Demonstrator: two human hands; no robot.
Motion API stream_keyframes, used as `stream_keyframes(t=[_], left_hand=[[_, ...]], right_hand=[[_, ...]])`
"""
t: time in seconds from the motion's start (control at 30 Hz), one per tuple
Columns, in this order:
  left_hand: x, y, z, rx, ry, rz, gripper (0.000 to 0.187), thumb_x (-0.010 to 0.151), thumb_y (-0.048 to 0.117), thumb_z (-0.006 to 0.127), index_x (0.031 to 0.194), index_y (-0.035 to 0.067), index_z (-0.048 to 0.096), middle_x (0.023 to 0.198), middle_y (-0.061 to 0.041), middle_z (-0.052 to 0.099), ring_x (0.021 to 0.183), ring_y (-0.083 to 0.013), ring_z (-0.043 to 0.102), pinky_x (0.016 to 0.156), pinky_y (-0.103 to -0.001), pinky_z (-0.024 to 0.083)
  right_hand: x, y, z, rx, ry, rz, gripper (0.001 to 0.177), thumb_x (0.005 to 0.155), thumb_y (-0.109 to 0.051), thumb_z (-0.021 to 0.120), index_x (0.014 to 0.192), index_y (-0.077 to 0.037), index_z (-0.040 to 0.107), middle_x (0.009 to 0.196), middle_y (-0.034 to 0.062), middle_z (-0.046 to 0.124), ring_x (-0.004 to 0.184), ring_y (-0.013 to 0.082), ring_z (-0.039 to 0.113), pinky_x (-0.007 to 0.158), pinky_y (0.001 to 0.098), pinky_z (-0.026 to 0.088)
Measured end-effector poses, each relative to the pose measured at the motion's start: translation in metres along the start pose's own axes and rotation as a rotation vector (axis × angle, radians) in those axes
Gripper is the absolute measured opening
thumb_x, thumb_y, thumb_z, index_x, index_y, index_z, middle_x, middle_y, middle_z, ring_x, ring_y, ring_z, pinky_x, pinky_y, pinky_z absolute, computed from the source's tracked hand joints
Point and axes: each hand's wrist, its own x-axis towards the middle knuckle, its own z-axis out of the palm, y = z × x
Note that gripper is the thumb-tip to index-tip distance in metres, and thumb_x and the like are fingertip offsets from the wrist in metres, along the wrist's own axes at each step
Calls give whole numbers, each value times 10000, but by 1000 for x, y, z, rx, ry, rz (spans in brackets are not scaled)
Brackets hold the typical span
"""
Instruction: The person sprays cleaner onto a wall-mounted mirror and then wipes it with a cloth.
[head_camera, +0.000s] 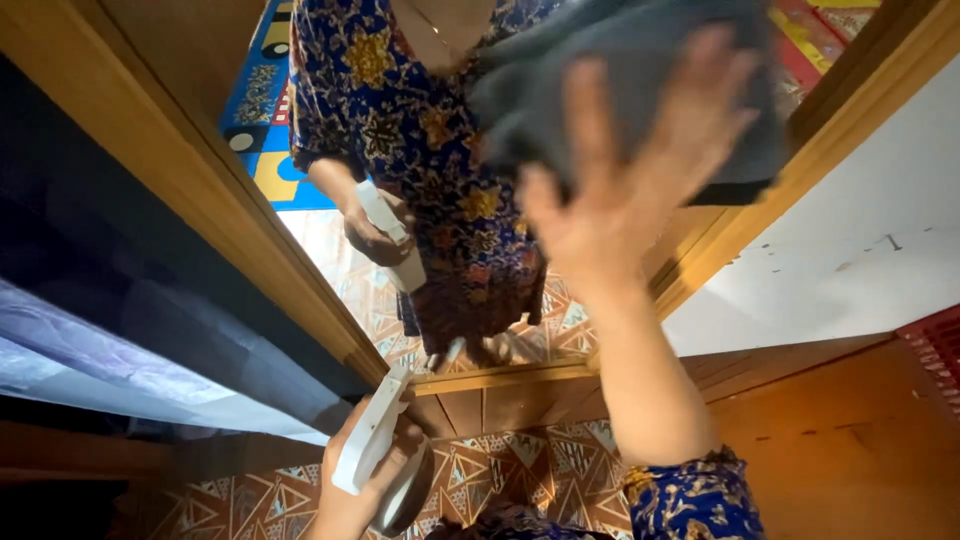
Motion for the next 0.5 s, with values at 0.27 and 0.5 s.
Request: stream_keyframes(t=[0.27,0.5], left_hand=[[7,0,0,-62,-54,7,541,790,60,734,1323,37,641,921,-78,761,892,-150,743,830,-290,567],[11,0,5,-71,-68,-29,542,797,32,742,1326,38,628,947,-76,756,902,-149,729,833,-286,565]], right_hand=[[-81,49,19,110,114,60,687,1088,-672,314,1699,-413,137,1763,186,3,1597,476,42,1233,697,79],[-228,68,69,158,-36,18,812,1014,-679,520,1661,-364,145,1730,222,-100,1577,574,-33,1235,803,25]])
